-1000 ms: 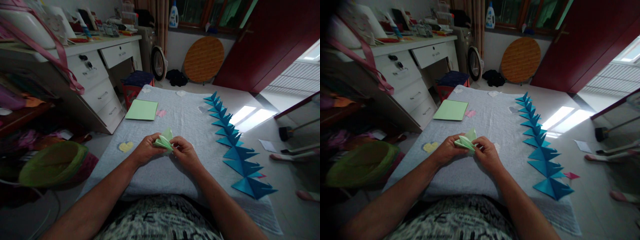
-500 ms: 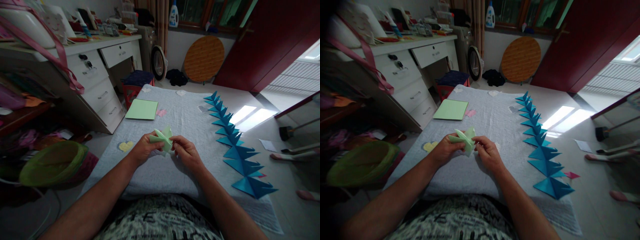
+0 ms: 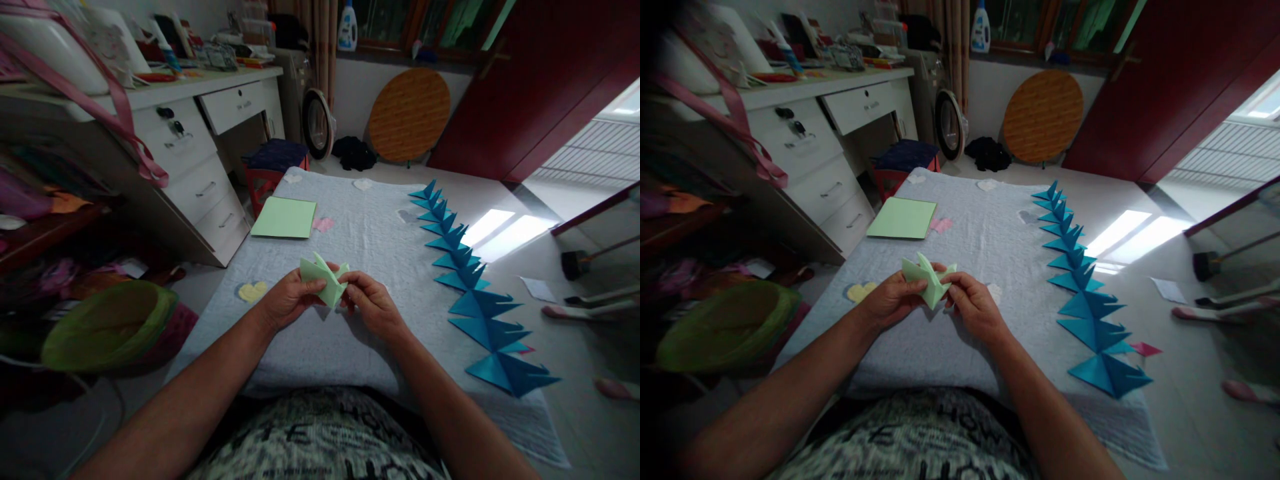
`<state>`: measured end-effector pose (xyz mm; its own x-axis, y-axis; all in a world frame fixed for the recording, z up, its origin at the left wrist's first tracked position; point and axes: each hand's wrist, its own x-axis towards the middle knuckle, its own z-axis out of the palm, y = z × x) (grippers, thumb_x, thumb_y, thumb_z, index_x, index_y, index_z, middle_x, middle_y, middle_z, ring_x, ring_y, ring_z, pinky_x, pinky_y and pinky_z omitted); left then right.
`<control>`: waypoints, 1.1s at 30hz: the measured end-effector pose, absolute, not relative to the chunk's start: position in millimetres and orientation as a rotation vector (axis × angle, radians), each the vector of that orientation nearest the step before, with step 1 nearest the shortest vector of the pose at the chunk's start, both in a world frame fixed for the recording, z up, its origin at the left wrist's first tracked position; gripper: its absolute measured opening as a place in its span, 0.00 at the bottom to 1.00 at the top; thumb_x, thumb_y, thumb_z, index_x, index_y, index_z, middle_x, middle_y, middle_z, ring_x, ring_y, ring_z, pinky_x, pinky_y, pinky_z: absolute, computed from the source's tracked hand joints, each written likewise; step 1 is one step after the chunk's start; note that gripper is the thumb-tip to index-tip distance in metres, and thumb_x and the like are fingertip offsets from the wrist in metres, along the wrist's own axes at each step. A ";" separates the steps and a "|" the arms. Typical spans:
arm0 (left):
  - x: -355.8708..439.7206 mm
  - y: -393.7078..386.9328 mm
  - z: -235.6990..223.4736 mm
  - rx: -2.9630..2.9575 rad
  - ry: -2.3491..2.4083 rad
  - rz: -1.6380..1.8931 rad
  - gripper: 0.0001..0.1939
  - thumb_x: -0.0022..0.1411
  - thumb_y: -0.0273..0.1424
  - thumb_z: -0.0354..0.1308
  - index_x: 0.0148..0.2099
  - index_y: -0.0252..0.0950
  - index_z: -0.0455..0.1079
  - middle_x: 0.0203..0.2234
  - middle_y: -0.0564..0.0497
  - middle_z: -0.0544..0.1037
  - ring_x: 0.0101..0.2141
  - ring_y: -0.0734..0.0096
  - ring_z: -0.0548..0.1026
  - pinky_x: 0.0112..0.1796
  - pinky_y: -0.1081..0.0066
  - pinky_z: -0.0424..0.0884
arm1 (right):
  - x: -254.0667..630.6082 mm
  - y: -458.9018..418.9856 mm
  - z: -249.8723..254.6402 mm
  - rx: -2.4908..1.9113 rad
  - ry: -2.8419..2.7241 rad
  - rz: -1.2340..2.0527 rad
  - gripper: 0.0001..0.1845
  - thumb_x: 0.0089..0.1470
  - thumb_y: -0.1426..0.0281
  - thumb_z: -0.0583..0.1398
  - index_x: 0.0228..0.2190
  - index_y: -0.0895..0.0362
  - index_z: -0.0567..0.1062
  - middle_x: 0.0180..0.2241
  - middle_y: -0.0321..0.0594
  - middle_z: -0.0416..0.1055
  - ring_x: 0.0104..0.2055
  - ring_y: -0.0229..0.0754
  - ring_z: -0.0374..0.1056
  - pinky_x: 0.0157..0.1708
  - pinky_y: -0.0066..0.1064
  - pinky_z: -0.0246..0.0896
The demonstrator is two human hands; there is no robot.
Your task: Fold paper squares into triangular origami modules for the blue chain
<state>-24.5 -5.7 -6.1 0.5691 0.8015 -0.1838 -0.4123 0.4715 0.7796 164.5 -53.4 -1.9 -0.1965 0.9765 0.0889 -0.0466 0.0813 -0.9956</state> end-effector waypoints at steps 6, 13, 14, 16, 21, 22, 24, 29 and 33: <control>-25.9 -7.1 -1.5 0.799 0.547 0.812 0.18 0.47 0.32 0.76 0.40 0.30 0.78 0.30 0.50 0.81 0.31 0.71 0.78 0.35 0.74 0.75 | 166.4 -55.3 4.3 -1.005 -1.356 1.336 0.11 0.59 0.60 0.60 0.38 0.55 0.74 0.28 0.35 0.69 0.29 0.36 0.66 0.27 0.26 0.61; -26.7 -6.3 -2.3 0.847 0.594 0.801 0.29 0.40 0.31 0.78 0.47 0.32 0.78 0.35 0.47 0.83 0.34 0.67 0.80 0.38 0.72 0.74 | 166.4 -57.2 4.0 -1.053 -1.382 1.277 0.09 0.57 0.62 0.62 0.38 0.54 0.74 0.27 0.34 0.69 0.28 0.36 0.64 0.26 0.27 0.59; -26.5 -6.4 -2.3 0.856 0.603 0.800 0.28 0.41 0.31 0.78 0.46 0.32 0.78 0.35 0.47 0.83 0.34 0.68 0.79 0.39 0.72 0.73 | 166.1 -57.5 4.3 -1.055 -1.387 1.268 0.09 0.57 0.63 0.62 0.38 0.54 0.74 0.27 0.34 0.70 0.28 0.36 0.65 0.27 0.27 0.59; -26.2 -6.6 -2.0 0.872 0.597 0.795 0.25 0.43 0.32 0.77 0.45 0.31 0.77 0.34 0.47 0.82 0.34 0.67 0.79 0.39 0.71 0.72 | 165.8 -57.9 4.8 -1.053 -1.393 1.262 0.10 0.58 0.62 0.61 0.39 0.54 0.75 0.28 0.35 0.70 0.28 0.36 0.65 0.27 0.28 0.59; -26.8 -7.4 -1.7 0.919 0.500 0.772 0.22 0.47 0.31 0.75 0.44 0.33 0.75 0.32 0.50 0.79 0.34 0.67 0.78 0.37 0.71 0.71 | 167.5 -57.2 2.4 -1.046 -1.433 1.242 0.14 0.61 0.61 0.58 0.43 0.54 0.77 0.25 0.33 0.69 0.25 0.35 0.64 0.27 0.28 0.60; -27.2 -7.4 -1.6 0.929 0.483 0.768 0.21 0.47 0.31 0.75 0.43 0.34 0.74 0.32 0.50 0.79 0.33 0.67 0.78 0.37 0.71 0.71 | 168.1 -56.9 1.5 -1.052 -1.449 1.230 0.13 0.61 0.62 0.57 0.42 0.54 0.78 0.24 0.33 0.69 0.25 0.35 0.64 0.27 0.28 0.61; -28.2 -7.1 -1.3 0.952 0.461 0.755 0.21 0.48 0.32 0.74 0.43 0.34 0.73 0.32 0.51 0.77 0.33 0.68 0.77 0.36 0.71 0.71 | 169.1 -56.5 0.1 -1.067 -1.475 1.205 0.11 0.61 0.63 0.57 0.40 0.54 0.78 0.24 0.34 0.70 0.26 0.35 0.65 0.28 0.28 0.61; -31.7 -6.6 0.9 1.032 0.478 0.720 0.21 0.48 0.33 0.74 0.43 0.34 0.73 0.31 0.52 0.73 0.32 0.71 0.73 0.35 0.74 0.67 | 169.4 -56.5 -0.1 -1.091 -1.511 1.152 0.09 0.61 0.66 0.57 0.36 0.53 0.77 0.26 0.34 0.71 0.26 0.36 0.66 0.28 0.28 0.62; -32.6 -7.6 2.6 1.062 0.498 0.695 0.21 0.48 0.33 0.74 0.43 0.34 0.72 0.29 0.53 0.72 0.31 0.72 0.71 0.34 0.74 0.65 | 169.6 -57.3 2.0 -1.101 -1.554 1.125 0.09 0.61 0.67 0.57 0.36 0.53 0.78 0.25 0.34 0.72 0.26 0.35 0.66 0.28 0.28 0.62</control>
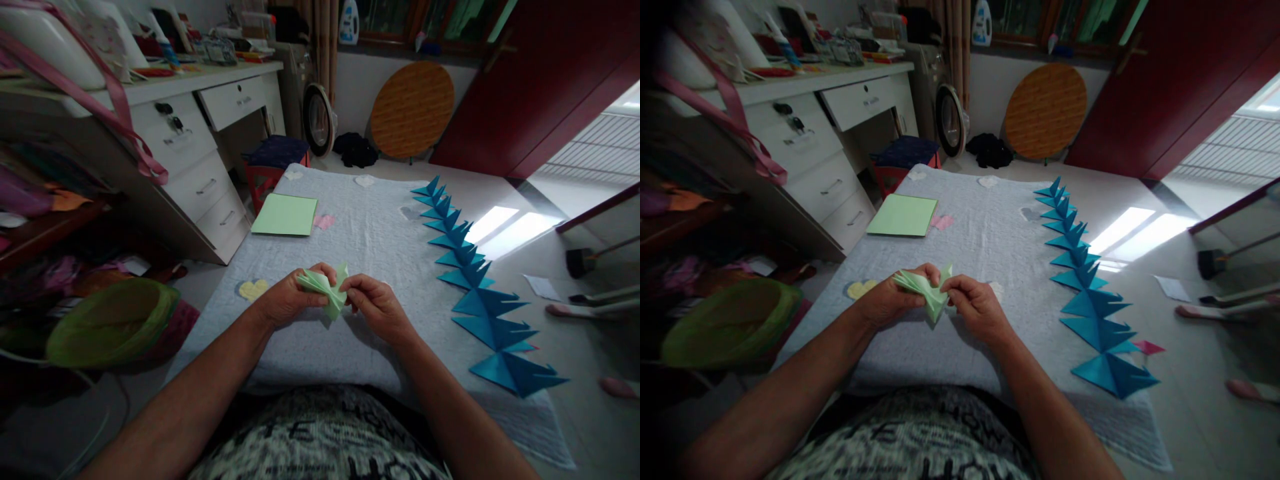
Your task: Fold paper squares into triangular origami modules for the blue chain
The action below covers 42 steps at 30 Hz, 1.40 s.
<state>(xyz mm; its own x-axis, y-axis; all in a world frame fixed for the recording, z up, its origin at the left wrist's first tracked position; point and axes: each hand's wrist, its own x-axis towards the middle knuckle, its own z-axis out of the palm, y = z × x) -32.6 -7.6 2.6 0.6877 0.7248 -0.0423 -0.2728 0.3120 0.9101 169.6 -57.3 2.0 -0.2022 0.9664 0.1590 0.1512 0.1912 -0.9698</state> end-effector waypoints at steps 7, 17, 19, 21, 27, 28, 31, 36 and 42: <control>-34.2 -7.1 3.4 1.122 0.519 0.685 0.18 0.49 0.34 0.74 0.40 0.34 0.73 0.28 0.53 0.71 0.29 0.73 0.69 0.32 0.74 0.63 | 171.7 -57.0 3.4 -1.085 -1.592 1.119 0.12 0.61 0.67 0.56 0.40 0.53 0.79 0.26 0.35 0.72 0.27 0.36 0.67 0.28 0.28 0.62; -32.8 -7.0 3.9 1.092 0.489 0.749 0.16 0.47 0.36 0.75 0.33 0.32 0.76 0.33 0.48 0.74 0.33 0.69 0.71 0.36 0.70 0.66 | 171.3 -57.6 1.8 -1.132 -1.519 1.067 0.08 0.59 0.68 0.58 0.35 0.53 0.78 0.25 0.34 0.72 0.26 0.36 0.66 0.28 0.28 0.61; -31.5 -7.4 4.4 1.041 0.471 0.755 0.16 0.46 0.36 0.75 0.34 0.32 0.77 0.32 0.49 0.75 0.33 0.68 0.72 0.37 0.70 0.67 | 171.0 -57.9 0.7 -1.135 -1.486 1.053 0.08 0.60 0.68 0.58 0.35 0.53 0.78 0.25 0.34 0.73 0.26 0.36 0.66 0.28 0.28 0.61; -30.4 -7.4 5.2 1.014 0.457 0.761 0.17 0.46 0.36 0.75 0.35 0.32 0.77 0.32 0.49 0.76 0.33 0.69 0.73 0.37 0.71 0.67 | 170.8 -58.2 -0.3 -1.130 -1.470 1.037 0.08 0.60 0.68 0.58 0.35 0.53 0.78 0.25 0.34 0.72 0.26 0.36 0.66 0.28 0.28 0.61; -28.0 -5.7 4.4 0.978 0.441 0.777 0.22 0.47 0.33 0.75 0.45 0.31 0.78 0.34 0.49 0.77 0.35 0.69 0.74 0.38 0.73 0.68 | 170.1 -59.4 -1.2 -1.108 -1.442 0.936 0.07 0.61 0.70 0.58 0.36 0.53 0.77 0.25 0.33 0.72 0.27 0.36 0.67 0.29 0.28 0.61; -28.0 -5.4 3.5 0.972 0.436 0.774 0.23 0.47 0.33 0.75 0.46 0.31 0.77 0.34 0.49 0.77 0.35 0.69 0.75 0.38 0.74 0.68 | 169.7 -59.8 -0.9 -1.104 -1.442 0.925 0.07 0.61 0.70 0.57 0.36 0.53 0.77 0.25 0.33 0.72 0.27 0.36 0.67 0.29 0.28 0.61; -28.7 -5.0 0.2 0.959 0.437 0.768 0.25 0.47 0.33 0.75 0.47 0.31 0.76 0.35 0.48 0.78 0.36 0.67 0.76 0.40 0.73 0.69 | 168.4 -61.4 1.2 -1.074 -1.439 0.933 0.06 0.61 0.70 0.57 0.35 0.53 0.76 0.25 0.33 0.73 0.27 0.35 0.67 0.28 0.27 0.62; -29.4 -4.9 -2.4 0.948 0.433 0.745 0.25 0.49 0.33 0.74 0.49 0.33 0.74 0.36 0.47 0.80 0.38 0.63 0.78 0.42 0.68 0.70 | 167.6 -64.0 5.1 -0.971 -1.449 1.075 0.10 0.62 0.68 0.57 0.46 0.52 0.74 0.27 0.33 0.75 0.25 0.35 0.67 0.26 0.27 0.64; -27.8 -5.4 0.1 0.903 0.413 0.750 0.24 0.48 0.31 0.75 0.47 0.33 0.75 0.35 0.48 0.81 0.35 0.67 0.79 0.39 0.71 0.72 | 167.4 -62.7 7.2 -0.977 -1.552 1.099 0.11 0.61 0.67 0.59 0.45 0.52 0.75 0.25 0.33 0.74 0.23 0.34 0.67 0.25 0.27 0.63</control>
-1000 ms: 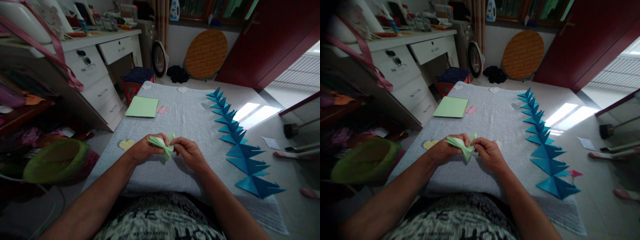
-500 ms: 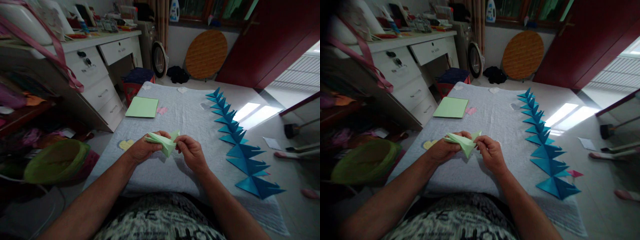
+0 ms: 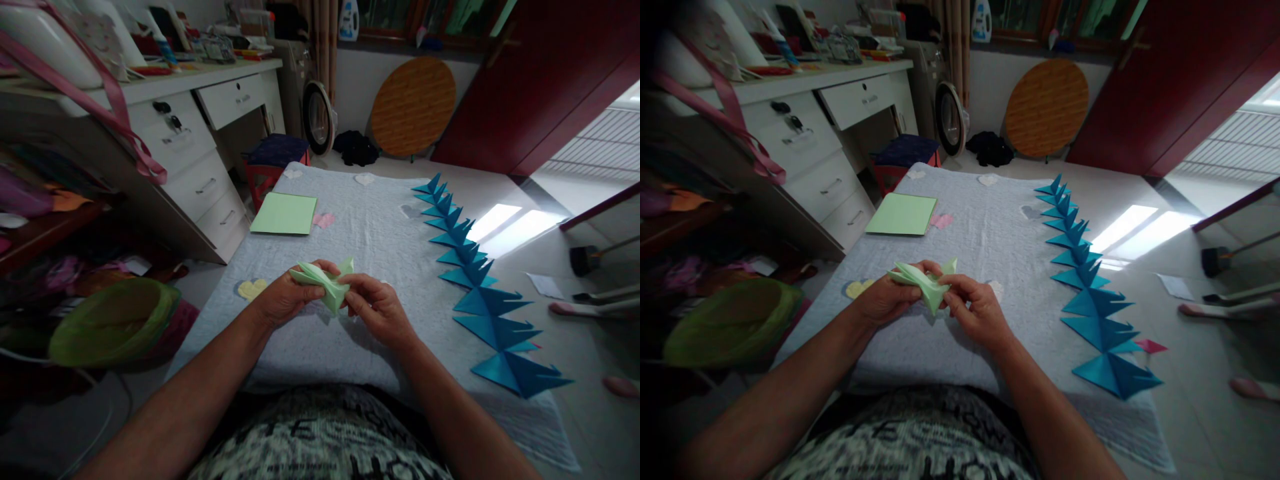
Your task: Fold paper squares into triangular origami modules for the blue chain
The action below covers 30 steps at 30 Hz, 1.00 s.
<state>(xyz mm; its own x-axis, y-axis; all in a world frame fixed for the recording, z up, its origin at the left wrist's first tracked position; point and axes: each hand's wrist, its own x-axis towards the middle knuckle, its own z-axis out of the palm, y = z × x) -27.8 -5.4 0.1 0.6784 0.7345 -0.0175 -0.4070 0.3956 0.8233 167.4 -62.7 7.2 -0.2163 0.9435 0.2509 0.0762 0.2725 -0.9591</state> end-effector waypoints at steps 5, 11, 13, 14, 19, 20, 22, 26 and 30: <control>-27.9 -6.6 1.7 0.874 0.431 0.762 0.23 0.47 0.31 0.75 0.46 0.32 0.75 0.34 0.49 0.81 0.35 0.68 0.79 0.39 0.72 0.72 | 165.2 -61.5 9.9 -0.984 -1.506 1.146 0.06 0.60 0.68 0.60 0.40 0.54 0.75 0.24 0.33 0.73 0.23 0.34 0.67 0.24 0.26 0.63; -28.4 -6.1 0.4 0.922 0.431 0.751 0.20 0.48 0.34 0.75 0.43 0.32 0.77 0.32 0.48 0.81 0.34 0.66 0.78 0.38 0.70 0.72 | 165.2 -61.5 10.5 -0.966 -1.479 1.214 0.06 0.60 0.65 0.61 0.37 0.54 0.74 0.25 0.33 0.74 0.24 0.34 0.67 0.25 0.26 0.63; -28.6 -6.1 -0.3 0.934 0.440 0.758 0.19 0.48 0.34 0.74 0.41 0.31 0.77 0.31 0.48 0.80 0.33 0.67 0.78 0.37 0.70 0.72 | 165.5 -61.6 10.4 -0.968 -1.475 1.230 0.07 0.61 0.63 0.61 0.36 0.54 0.74 0.25 0.33 0.74 0.24 0.34 0.67 0.25 0.26 0.63; -28.7 -6.2 -0.6 0.936 0.446 0.764 0.18 0.48 0.34 0.75 0.41 0.31 0.78 0.31 0.48 0.80 0.32 0.67 0.78 0.37 0.70 0.72 | 165.6 -61.6 10.3 -0.967 -1.471 1.239 0.08 0.61 0.62 0.61 0.36 0.54 0.74 0.25 0.34 0.74 0.24 0.34 0.67 0.25 0.26 0.63; -29.1 -6.7 -0.8 0.960 0.489 0.773 0.17 0.48 0.33 0.74 0.39 0.31 0.78 0.30 0.49 0.80 0.31 0.68 0.77 0.36 0.70 0.72 | 165.7 -61.8 7.2 -0.930 -1.428 1.301 0.12 0.59 0.58 0.63 0.37 0.54 0.74 0.25 0.34 0.74 0.23 0.34 0.67 0.23 0.25 0.62; -29.1 -6.6 -0.9 0.967 0.490 0.770 0.16 0.48 0.33 0.74 0.39 0.31 0.78 0.30 0.49 0.79 0.31 0.67 0.77 0.37 0.70 0.72 | 165.7 -61.8 6.5 -0.927 -1.423 1.316 0.12 0.59 0.58 0.63 0.37 0.54 0.74 0.25 0.34 0.74 0.23 0.33 0.66 0.22 0.25 0.61; -29.4 -6.3 -1.2 0.985 0.483 0.760 0.16 0.50 0.34 0.73 0.39 0.32 0.78 0.31 0.49 0.79 0.32 0.67 0.77 0.37 0.69 0.72 | 166.0 -61.4 5.7 -0.930 -1.425 1.339 0.13 0.59 0.57 0.63 0.36 0.54 0.74 0.24 0.33 0.73 0.21 0.33 0.65 0.21 0.24 0.60; -30.3 -5.6 -2.3 1.022 0.467 0.744 0.15 0.51 0.34 0.73 0.39 0.31 0.78 0.32 0.48 0.79 0.33 0.67 0.77 0.38 0.69 0.71 | 167.0 -60.4 7.5 -0.939 -1.439 1.353 0.14 0.59 0.57 0.63 0.32 0.55 0.74 0.23 0.33 0.71 0.20 0.32 0.64 0.20 0.23 0.60; -31.4 -5.1 -3.7 1.040 0.459 0.712 0.15 0.52 0.35 0.72 0.39 0.31 0.77 0.32 0.48 0.78 0.33 0.66 0.77 0.38 0.68 0.70 | 167.5 -60.9 9.6 -0.943 -1.445 1.380 0.15 0.59 0.56 0.63 0.31 0.56 0.74 0.22 0.33 0.71 0.20 0.32 0.63 0.20 0.23 0.60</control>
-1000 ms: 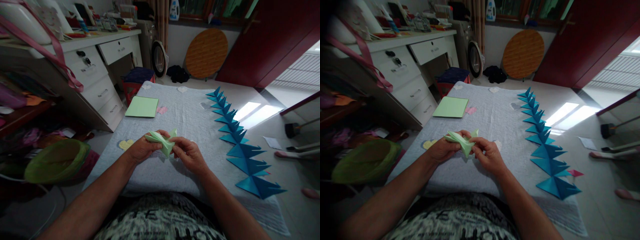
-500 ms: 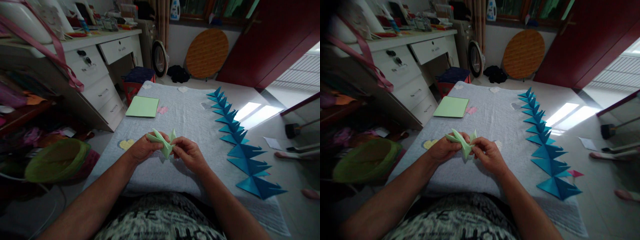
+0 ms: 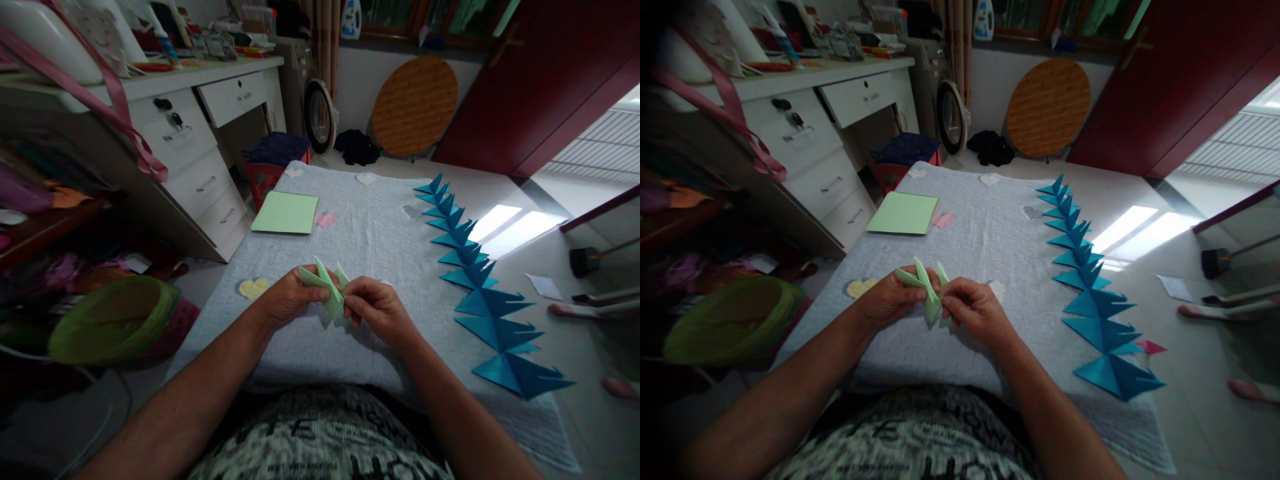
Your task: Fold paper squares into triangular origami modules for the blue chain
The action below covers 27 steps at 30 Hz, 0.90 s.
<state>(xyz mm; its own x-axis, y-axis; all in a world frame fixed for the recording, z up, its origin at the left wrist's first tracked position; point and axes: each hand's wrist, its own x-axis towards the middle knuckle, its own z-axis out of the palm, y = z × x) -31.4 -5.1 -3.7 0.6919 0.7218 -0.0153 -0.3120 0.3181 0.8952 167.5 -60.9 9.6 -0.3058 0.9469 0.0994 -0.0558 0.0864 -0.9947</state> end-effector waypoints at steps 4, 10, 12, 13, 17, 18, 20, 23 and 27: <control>-31.3 -6.0 -3.2 1.046 0.532 0.745 0.16 0.50 0.36 0.73 0.38 0.31 0.77 0.30 0.49 0.78 0.31 0.68 0.76 0.37 0.69 0.70 | 166.9 -62.2 10.1 -0.922 -1.372 1.413 0.15 0.59 0.56 0.62 0.36 0.55 0.72 0.22 0.32 0.70 0.19 0.32 0.62 0.19 0.24 0.59; -27.8 -11.3 4.0 1.188 0.677 0.774 0.14 0.49 0.33 0.74 0.36 0.31 0.76 0.27 0.51 0.77 0.28 0.73 0.73 0.32 0.72 0.68 | 168.8 -57.0 7.6 -1.106 -1.151 1.250 0.15 0.55 0.57 0.63 0.36 0.53 0.68 0.21 0.28 0.66 0.20 0.33 0.60 0.18 0.24 0.55; -26.8 -12.4 5.5 1.248 0.672 0.763 0.14 0.51 0.34 0.73 0.36 0.32 0.76 0.27 0.52 0.76 0.27 0.74 0.72 0.31 0.73 0.67 | 169.9 -54.3 5.8 -1.233 -1.206 1.235 0.14 0.56 0.57 0.61 0.30 0.55 0.69 0.21 0.30 0.65 0.20 0.32 0.59 0.18 0.24 0.53; -26.5 -12.7 5.9 1.286 0.669 0.758 0.13 0.52 0.34 0.72 0.36 0.32 0.76 0.26 0.52 0.76 0.27 0.74 0.72 0.31 0.73 0.67 | 170.3 -53.3 4.9 -1.278 -1.252 1.235 0.15 0.57 0.57 0.61 0.28 0.56 0.69 0.21 0.31 0.65 0.19 0.32 0.58 0.18 0.25 0.52; -26.0 -13.5 6.1 1.446 0.645 0.728 0.11 0.55 0.34 0.70 0.34 0.32 0.76 0.28 0.51 0.75 0.30 0.73 0.72 0.34 0.72 0.67 | 169.4 -51.6 1.5 -1.335 -1.358 1.201 0.18 0.59 0.57 0.58 0.24 0.56 0.70 0.17 0.31 0.62 0.19 0.33 0.55 0.18 0.25 0.49; -25.8 -13.9 6.0 1.468 0.643 0.724 0.10 0.56 0.34 0.69 0.34 0.32 0.76 0.29 0.51 0.75 0.31 0.72 0.72 0.35 0.72 0.67 | 168.7 -51.7 0.9 -1.334 -1.370 1.196 0.18 0.59 0.57 0.58 0.24 0.56 0.70 0.17 0.31 0.62 0.19 0.33 0.55 0.19 0.26 0.49; -25.2 -14.6 5.7 1.481 0.643 0.727 0.09 0.57 0.34 0.68 0.34 0.33 0.75 0.29 0.52 0.74 0.31 0.72 0.72 0.35 0.72 0.67 | 167.3 -51.8 -0.2 -1.328 -1.387 1.189 0.16 0.58 0.58 0.58 0.25 0.56 0.70 0.18 0.31 0.62 0.20 0.33 0.55 0.19 0.26 0.50; -23.7 -15.7 5.9 1.462 0.662 0.753 0.10 0.57 0.33 0.69 0.35 0.34 0.73 0.27 0.53 0.74 0.29 0.74 0.70 0.33 0.74 0.66 | 166.0 -51.9 -1.5 -1.313 -1.396 1.182 0.13 0.56 0.60 0.60 0.26 0.55 0.71 0.20 0.31 0.63 0.21 0.33 0.56 0.21 0.26 0.51; -21.9 -17.1 7.6 1.423 0.688 0.846 0.18 0.53 0.30 0.70 0.45 0.38 0.70 0.32 0.54 0.76 0.31 0.74 0.71 0.33 0.74 0.67 | 166.1 -51.8 -3.2 -1.302 -1.412 1.186 0.11 0.54 0.61 0.61 0.29 0.56 0.72 0.23 0.33 0.66 0.24 0.35 0.60 0.23 0.26 0.55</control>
<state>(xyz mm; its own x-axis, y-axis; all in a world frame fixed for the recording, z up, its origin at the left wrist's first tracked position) -21.9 -17.1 7.6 0.5482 0.8322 0.0825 -0.0885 -0.0404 0.9953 166.1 -51.8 -3.2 -0.0905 0.9958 -0.0115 0.1837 0.0053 -0.9830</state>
